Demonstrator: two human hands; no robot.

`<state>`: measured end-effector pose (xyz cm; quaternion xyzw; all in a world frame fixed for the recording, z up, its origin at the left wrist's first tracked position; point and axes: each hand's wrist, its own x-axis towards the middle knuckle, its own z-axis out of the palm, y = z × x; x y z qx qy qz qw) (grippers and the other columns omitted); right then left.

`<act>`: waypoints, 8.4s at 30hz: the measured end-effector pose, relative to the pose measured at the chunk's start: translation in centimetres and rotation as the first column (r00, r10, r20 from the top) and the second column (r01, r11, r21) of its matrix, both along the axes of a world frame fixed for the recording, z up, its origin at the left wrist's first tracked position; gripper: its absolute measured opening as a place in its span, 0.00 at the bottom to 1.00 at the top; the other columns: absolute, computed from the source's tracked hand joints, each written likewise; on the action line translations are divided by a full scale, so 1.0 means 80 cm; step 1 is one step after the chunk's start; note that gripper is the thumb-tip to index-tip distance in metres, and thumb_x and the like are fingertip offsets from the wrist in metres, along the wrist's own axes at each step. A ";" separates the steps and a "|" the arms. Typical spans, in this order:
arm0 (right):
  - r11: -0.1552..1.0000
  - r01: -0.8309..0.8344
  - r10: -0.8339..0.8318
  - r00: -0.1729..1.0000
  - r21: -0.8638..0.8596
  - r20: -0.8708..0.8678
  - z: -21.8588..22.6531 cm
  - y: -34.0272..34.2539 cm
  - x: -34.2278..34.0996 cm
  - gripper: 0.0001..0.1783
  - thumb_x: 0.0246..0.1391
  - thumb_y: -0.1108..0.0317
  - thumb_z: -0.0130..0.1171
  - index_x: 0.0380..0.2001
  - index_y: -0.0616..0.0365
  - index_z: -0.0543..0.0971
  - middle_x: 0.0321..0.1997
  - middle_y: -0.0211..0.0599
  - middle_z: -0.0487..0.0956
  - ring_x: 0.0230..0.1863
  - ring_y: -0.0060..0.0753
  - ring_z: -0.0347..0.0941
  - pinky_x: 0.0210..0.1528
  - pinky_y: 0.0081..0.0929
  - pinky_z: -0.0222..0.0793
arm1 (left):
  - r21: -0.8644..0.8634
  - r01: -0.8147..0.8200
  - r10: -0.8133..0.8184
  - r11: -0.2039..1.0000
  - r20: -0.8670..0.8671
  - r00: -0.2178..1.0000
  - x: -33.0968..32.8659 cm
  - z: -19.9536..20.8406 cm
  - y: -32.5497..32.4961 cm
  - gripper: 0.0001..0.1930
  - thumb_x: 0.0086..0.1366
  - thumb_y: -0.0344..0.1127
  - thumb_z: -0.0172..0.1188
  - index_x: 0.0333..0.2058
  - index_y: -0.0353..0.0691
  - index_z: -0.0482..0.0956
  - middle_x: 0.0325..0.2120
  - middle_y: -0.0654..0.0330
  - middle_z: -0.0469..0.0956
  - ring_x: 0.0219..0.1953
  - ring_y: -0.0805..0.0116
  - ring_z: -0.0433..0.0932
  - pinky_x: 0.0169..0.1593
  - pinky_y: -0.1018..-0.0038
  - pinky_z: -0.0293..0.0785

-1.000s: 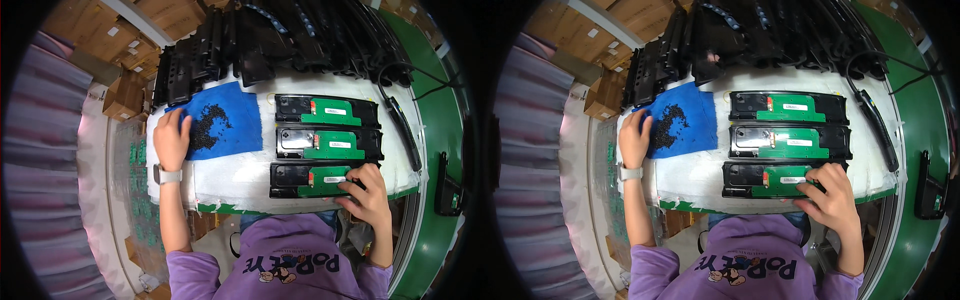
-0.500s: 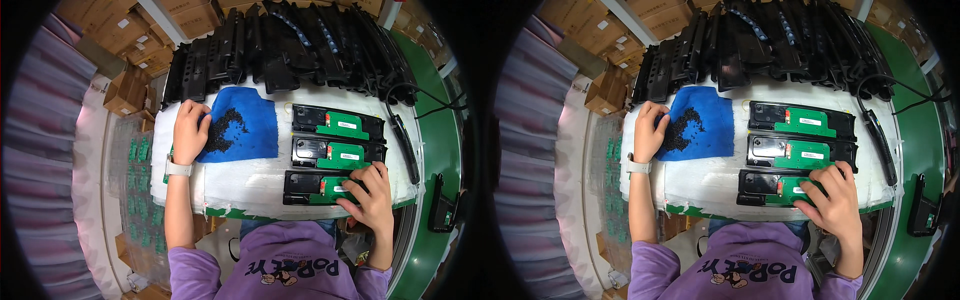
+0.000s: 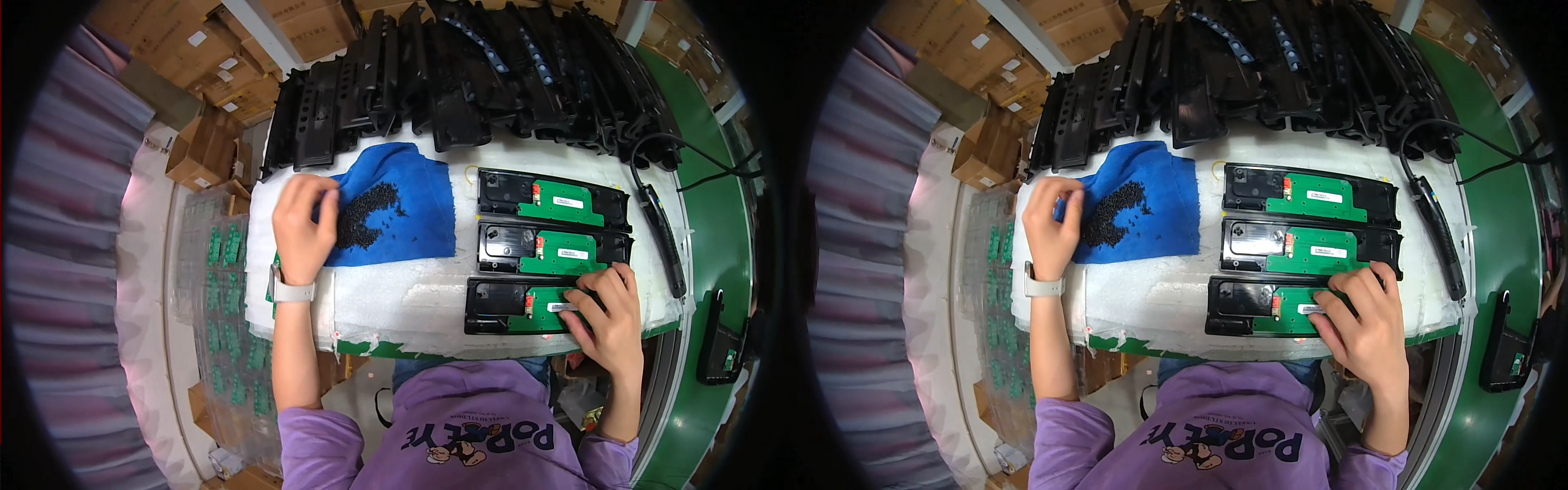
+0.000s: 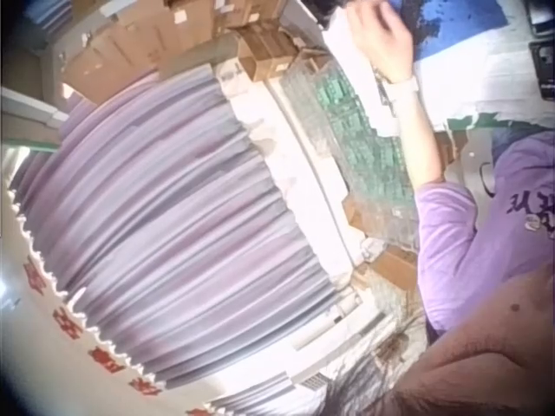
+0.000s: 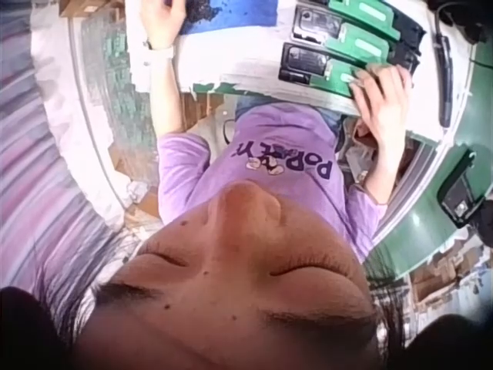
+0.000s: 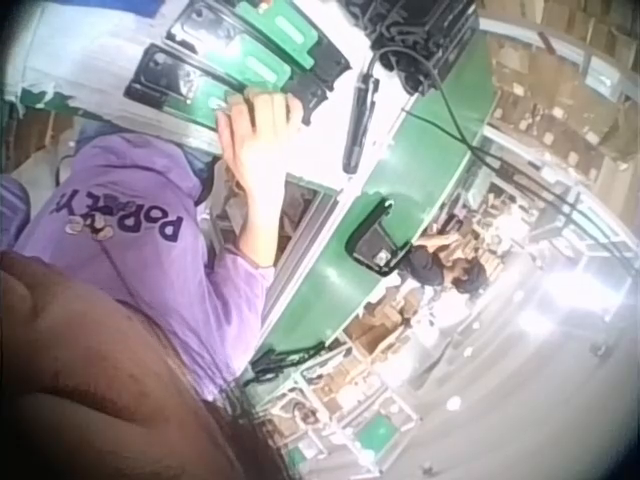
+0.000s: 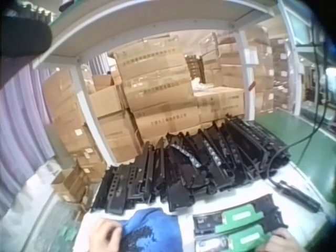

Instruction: The worker is attaching small green circuit boards to black toner cartridges and securing them using an electric screwdriver.

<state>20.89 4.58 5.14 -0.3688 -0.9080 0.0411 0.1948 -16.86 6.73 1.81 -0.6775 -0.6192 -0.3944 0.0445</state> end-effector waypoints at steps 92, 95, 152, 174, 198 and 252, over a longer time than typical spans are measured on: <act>0.754 -0.576 -0.109 0.365 -0.316 -0.925 0.029 0.189 -0.061 0.13 0.43 0.69 0.57 0.30 0.63 0.66 0.13 0.31 0.67 0.10 0.21 0.61 0.13 0.18 0.55 | 0.129 0.433 -0.029 0.892 0.973 -0.230 0.190 0.004 0.052 0.08 0.64 0.24 0.40 0.39 0.30 0.66 0.44 0.42 0.71 0.50 0.57 0.71 0.52 0.71 0.69; 0.758 -0.574 -0.095 0.372 -0.310 -0.923 0.027 0.189 -0.062 0.14 0.42 0.70 0.58 0.31 0.63 0.67 0.13 0.31 0.67 0.10 0.20 0.62 0.14 0.17 0.55 | 0.163 0.418 -0.071 0.894 0.971 -0.228 0.185 0.007 0.048 0.07 0.66 0.26 0.39 0.39 0.31 0.66 0.45 0.42 0.70 0.51 0.55 0.70 0.53 0.70 0.70; 0.522 -0.853 -0.039 -0.047 0.020 -0.998 0.061 0.150 -0.048 0.21 0.51 0.50 0.53 0.37 0.54 0.64 0.15 0.24 0.65 0.11 0.20 0.60 0.22 0.21 0.61 | -0.117 0.709 0.103 0.696 0.993 0.063 0.206 -0.011 0.036 0.10 0.62 0.35 0.55 0.29 0.31 0.75 0.19 0.59 0.75 0.16 0.77 0.69 0.21 0.84 0.65; 0.597 -0.779 -0.365 -0.050 -0.192 -0.930 0.061 0.155 -0.052 0.15 0.56 0.55 0.42 0.35 0.57 0.67 0.15 0.25 0.64 0.11 0.20 0.58 0.22 0.24 0.61 | -0.114 0.634 -0.010 0.765 0.982 0.189 0.214 -0.014 0.035 0.08 0.61 0.30 0.54 0.28 0.30 0.76 0.20 0.59 0.76 0.19 0.78 0.72 0.24 0.85 0.66; 0.713 -0.559 -0.160 0.458 -0.423 -0.875 0.028 0.170 -0.053 0.12 0.40 0.69 0.62 0.26 0.60 0.69 0.15 0.29 0.69 0.12 0.17 0.63 0.14 0.14 0.58 | -0.117 0.409 -0.050 0.905 0.926 0.375 0.192 -0.026 0.063 0.08 0.61 0.28 0.54 0.37 0.31 0.75 0.28 0.59 0.77 0.27 0.78 0.74 0.36 0.84 0.70; 0.597 -0.695 0.015 0.509 -0.401 -0.861 0.021 0.162 -0.040 0.15 0.31 0.69 0.67 0.22 0.61 0.72 0.20 0.29 0.72 0.20 0.17 0.68 0.24 0.14 0.64 | -0.040 0.610 -0.082 0.791 0.982 0.170 0.196 -0.026 0.058 0.07 0.70 0.35 0.34 0.38 0.39 0.59 0.46 0.42 0.69 0.48 0.57 0.73 0.49 0.74 0.71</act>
